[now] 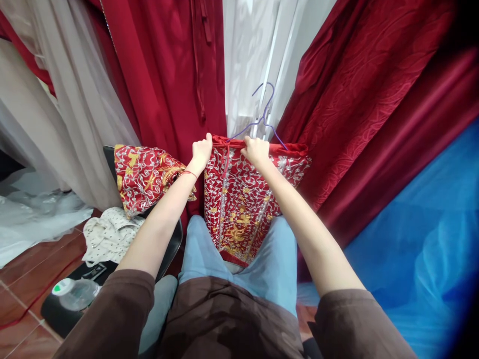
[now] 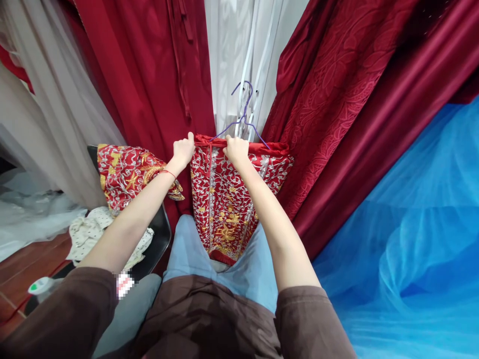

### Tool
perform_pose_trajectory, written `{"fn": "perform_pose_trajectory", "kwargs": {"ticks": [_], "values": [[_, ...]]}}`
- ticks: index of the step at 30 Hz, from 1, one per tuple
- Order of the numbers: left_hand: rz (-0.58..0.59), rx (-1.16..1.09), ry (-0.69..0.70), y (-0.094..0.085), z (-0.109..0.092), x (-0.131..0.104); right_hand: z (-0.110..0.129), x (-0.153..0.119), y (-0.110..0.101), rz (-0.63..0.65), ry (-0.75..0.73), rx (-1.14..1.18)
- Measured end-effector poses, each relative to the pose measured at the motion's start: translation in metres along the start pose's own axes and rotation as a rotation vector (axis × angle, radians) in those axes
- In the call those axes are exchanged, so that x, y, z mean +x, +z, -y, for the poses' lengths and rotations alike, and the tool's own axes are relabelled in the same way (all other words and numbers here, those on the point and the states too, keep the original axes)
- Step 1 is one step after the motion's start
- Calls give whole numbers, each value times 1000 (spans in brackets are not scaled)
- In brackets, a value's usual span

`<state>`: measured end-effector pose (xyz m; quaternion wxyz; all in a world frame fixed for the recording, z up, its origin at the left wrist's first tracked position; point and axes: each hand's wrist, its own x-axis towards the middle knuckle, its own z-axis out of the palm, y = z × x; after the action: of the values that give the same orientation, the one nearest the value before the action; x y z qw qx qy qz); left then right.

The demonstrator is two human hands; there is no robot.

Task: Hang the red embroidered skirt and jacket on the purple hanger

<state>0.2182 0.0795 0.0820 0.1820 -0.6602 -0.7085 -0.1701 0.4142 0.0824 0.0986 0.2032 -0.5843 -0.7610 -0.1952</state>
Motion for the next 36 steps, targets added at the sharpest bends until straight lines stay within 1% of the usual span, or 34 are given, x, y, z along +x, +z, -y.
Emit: {"fn": "perform_pose_trajectory", "kwargs": {"ticks": [5,8,10,13,15,16,19,20,22,24,25,27,29,32,34,36], "values": [[-13,6,-7,-2,-2,2,-1,5,-2,-4,20,2],[4,22,-1,-4,1,3,1,3,-2,0,10,-9],[32,23,20,-8,6,2,0,-2,-2,3,-26,-18],[48,-32,82,-14,16,-1,-4,-13,-2,17,-135,-32],[23,-118,119,-17,20,-4,-9,-20,-2,28,-182,-47],[3,-167,126,-19,20,-5,-12,-22,-3,31,-181,-55],[-78,-266,139,-19,18,-9,-20,-24,-4,40,-119,-78],[-100,-277,165,-19,17,-10,-22,-25,-4,47,-105,-84],[-121,-272,265,-18,16,-8,-30,-26,-4,48,-103,-102],[-118,-251,374,-15,16,-4,-42,-29,-5,5,-118,-138],[-113,-239,405,-13,17,-1,-51,-31,-5,-27,-125,-167],[-102,-216,408,-8,17,6,-74,-34,-6,-59,-148,-244],[-95,-197,363,-4,16,13,-102,-36,-9,1,-198,-319],[-105,-163,317,1,14,21,-144,-38,-18,154,-281,-377],[-117,-137,311,2,14,24,-165,-39,-24,193,-311,-385],[-121,-124,307,2,16,24,-178,-39,-29,194,-330,-380]]}}
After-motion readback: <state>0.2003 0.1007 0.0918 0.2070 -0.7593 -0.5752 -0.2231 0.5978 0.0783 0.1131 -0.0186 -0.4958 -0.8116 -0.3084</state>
